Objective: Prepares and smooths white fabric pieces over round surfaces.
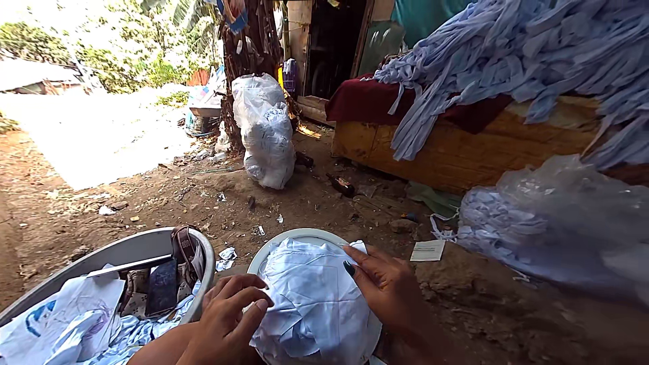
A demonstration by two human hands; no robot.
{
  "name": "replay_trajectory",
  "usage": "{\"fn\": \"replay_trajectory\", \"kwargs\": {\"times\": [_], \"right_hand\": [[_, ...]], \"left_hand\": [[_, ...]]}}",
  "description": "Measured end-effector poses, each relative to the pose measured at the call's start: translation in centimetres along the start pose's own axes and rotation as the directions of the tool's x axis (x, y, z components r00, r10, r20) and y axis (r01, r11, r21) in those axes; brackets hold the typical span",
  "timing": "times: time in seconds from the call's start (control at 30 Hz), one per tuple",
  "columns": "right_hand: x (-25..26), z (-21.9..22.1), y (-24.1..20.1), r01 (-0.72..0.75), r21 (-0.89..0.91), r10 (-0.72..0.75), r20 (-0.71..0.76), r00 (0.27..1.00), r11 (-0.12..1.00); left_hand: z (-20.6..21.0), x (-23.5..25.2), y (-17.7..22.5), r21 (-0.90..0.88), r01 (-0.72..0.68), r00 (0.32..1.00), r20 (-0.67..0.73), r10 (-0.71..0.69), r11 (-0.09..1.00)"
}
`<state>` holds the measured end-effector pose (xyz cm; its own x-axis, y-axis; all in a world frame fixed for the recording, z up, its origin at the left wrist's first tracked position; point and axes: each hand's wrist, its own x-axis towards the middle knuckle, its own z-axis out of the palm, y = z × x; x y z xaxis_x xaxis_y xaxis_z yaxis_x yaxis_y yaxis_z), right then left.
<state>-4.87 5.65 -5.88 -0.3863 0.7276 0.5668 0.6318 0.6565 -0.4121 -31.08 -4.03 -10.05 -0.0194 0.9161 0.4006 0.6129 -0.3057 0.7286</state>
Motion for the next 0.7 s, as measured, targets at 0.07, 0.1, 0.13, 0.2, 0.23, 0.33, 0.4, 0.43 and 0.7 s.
{"fn": "replay_trajectory", "kwargs": {"times": [0.07,0.1,0.13,0.2,0.23,0.33,0.4,0.43,0.7], "right_hand": [[1.2,-2.5,-1.9,0.059,0.178,-0.087,0.149,0.985,0.982],[1.8,-3.5,-3.0,0.071,0.307,-0.144,0.221,0.965,0.949],[2.3,-4.2,-4.0,0.072,0.423,-0.203,0.274,0.94,0.903],[3.1,-5.1,-5.1,0.043,0.589,-0.276,0.311,0.909,0.807],[3.2,-5.3,-5.2,0.02,0.642,-0.285,0.312,0.907,0.767],[2.8,-5.5,-4.5,-0.023,0.697,-0.24,0.278,0.93,0.717],[2.2,-5.1,-3.7,-0.053,0.717,-0.187,0.252,0.949,0.695],[1.8,-4.8,-3.3,-0.076,0.722,-0.155,0.247,0.956,0.688],[-0.5,-3.1,-2.6,-0.265,0.726,-0.023,0.36,0.933,0.635]], "left_hand": [[0.6,1.4,1.4,-0.263,-0.09,0.995,0.011,0.097,0.96],[1.0,2.2,2.2,-0.402,-0.108,0.99,0.039,0.135,0.909],[1.4,2.9,3.0,-0.512,-0.105,0.983,0.078,0.168,0.853],[1.8,3.9,4.4,-0.636,-0.07,0.958,0.173,0.23,0.769],[1.8,4.3,4.9,-0.669,-0.045,0.938,0.228,0.262,0.742],[1.1,4.3,5.2,-0.686,0.094,0.892,0.38,0.245,0.722],[0.6,3.6,4.4,-0.677,0.194,0.899,0.412,0.147,0.71],[0.3,3.2,3.8,-0.694,0.232,0.913,0.396,0.092,0.681],[-0.7,0.7,2.1,-0.872,0.352,0.918,0.25,-0.308,0.341]]}}
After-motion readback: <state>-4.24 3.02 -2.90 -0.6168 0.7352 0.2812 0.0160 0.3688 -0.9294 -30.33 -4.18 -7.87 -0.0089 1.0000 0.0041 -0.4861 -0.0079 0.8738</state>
